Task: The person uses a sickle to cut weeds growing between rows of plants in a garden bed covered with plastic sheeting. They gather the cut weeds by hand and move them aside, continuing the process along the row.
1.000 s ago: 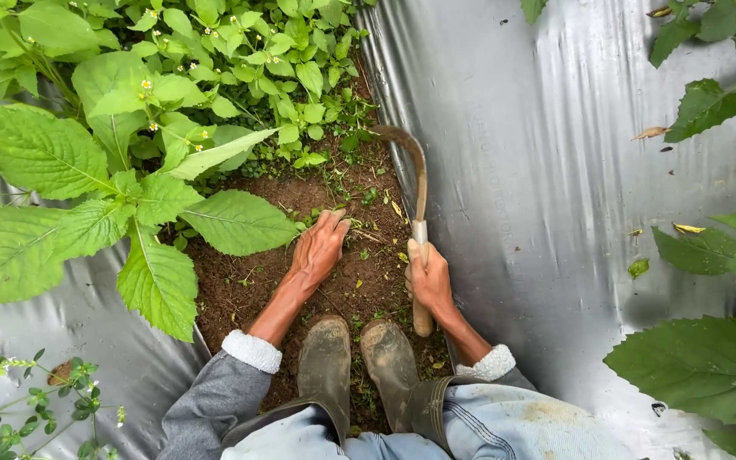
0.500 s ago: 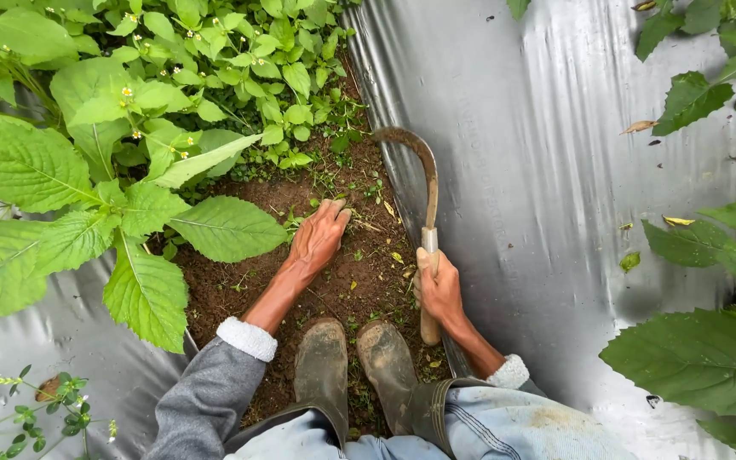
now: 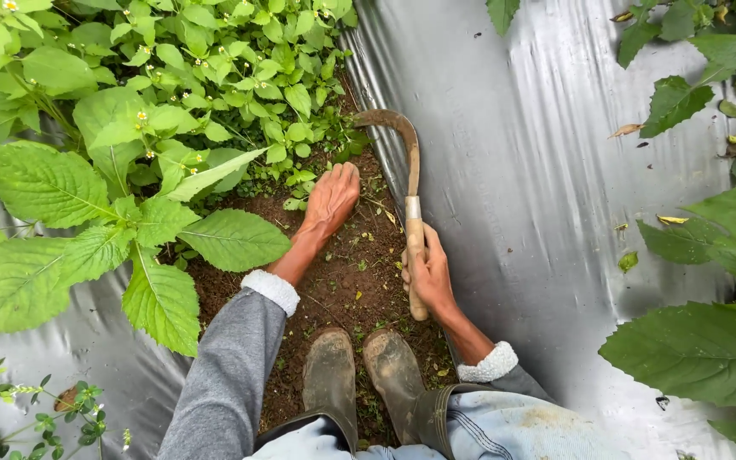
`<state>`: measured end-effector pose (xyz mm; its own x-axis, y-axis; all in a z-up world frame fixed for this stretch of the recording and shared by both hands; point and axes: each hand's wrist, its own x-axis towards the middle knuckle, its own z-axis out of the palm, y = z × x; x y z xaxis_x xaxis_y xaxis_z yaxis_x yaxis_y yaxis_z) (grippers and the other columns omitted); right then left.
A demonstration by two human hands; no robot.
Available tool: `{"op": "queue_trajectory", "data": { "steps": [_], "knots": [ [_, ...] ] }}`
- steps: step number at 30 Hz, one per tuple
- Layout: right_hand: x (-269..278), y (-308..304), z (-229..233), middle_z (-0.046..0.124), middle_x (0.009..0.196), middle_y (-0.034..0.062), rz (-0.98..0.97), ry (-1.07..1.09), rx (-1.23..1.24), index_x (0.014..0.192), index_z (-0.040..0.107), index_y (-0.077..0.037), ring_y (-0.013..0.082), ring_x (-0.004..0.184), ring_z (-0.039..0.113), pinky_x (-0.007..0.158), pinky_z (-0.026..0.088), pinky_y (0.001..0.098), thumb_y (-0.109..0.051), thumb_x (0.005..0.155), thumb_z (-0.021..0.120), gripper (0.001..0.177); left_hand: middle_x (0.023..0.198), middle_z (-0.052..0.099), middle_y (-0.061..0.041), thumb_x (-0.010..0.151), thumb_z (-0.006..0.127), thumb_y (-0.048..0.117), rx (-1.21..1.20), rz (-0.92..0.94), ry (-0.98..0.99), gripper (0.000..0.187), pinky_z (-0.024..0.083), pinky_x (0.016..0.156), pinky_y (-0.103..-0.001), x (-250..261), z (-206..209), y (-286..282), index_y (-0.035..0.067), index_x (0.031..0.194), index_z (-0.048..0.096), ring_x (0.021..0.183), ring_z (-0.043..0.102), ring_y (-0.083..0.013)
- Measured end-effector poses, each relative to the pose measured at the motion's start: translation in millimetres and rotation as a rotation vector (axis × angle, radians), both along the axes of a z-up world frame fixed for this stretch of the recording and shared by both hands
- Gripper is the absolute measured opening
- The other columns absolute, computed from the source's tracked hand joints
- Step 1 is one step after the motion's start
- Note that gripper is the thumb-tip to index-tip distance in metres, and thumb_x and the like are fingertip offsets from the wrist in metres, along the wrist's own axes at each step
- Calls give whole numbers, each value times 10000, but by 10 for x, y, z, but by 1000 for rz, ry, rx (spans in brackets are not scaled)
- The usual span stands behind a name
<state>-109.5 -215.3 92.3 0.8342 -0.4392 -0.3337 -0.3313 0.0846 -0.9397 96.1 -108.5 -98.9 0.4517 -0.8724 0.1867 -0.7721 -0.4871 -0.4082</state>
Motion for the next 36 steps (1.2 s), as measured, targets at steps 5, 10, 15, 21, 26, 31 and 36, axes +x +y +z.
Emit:
{"op": "queue_trajectory", "data": {
  "steps": [5,10,15,21,26,31,36],
  "knots": [
    [256,42,-467,559,718,98,-43,-24,-136,1506,313,77,139,500,574,385,546,284,-281,1097,417,553,878,581,7,967,551,48,-18,189,314,165,460,539,-159,107,507,169,132,1049,667,744,556,-95],
    [-6,114,-419,565,655,70,0,24,16,1555,313,2,137,449,554,333,534,268,-255,1088,417,544,885,589,-48,946,583,65,-129,193,346,116,500,541,-218,258,494,717,93,1033,654,790,610,-159],
    [115,68,-552,606,661,94,-77,-53,-174,1548,328,36,142,456,596,344,539,262,-224,1076,448,552,883,384,7,816,522,74,-158,489,403,141,415,698,-231,-223,-601,740,155,924,564,811,413,-135],
    [-108,169,-372,626,600,157,-73,93,-205,1466,461,15,207,427,619,322,543,330,-339,1044,496,552,928,564,-63,928,606,-28,-179,77,664,240,483,597,-263,-567,740,759,71,1145,641,826,550,-169],
    [35,5,-644,631,613,155,-64,82,-264,1487,451,-23,206,424,612,326,540,336,-360,1055,491,550,934,565,-94,896,646,-46,-200,103,667,262,480,615,-308,-545,707,850,59,1135,626,843,559,-195],
    [-41,173,-422,558,587,90,-62,98,-65,1520,380,-5,160,425,571,325,540,307,-346,1071,447,568,1296,564,-235,864,670,-69,-219,158,687,450,562,829,-461,-572,737,854,60,1291,608,1122,617,-338],
    [-1,111,-619,573,642,72,-87,48,-70,1540,332,-2,133,450,578,331,542,273,-353,1075,424,589,1537,374,-276,917,563,-87,-240,332,1005,500,416,1072,-673,-669,777,954,66,1393,540,1345,480,-505]
  ]
}}
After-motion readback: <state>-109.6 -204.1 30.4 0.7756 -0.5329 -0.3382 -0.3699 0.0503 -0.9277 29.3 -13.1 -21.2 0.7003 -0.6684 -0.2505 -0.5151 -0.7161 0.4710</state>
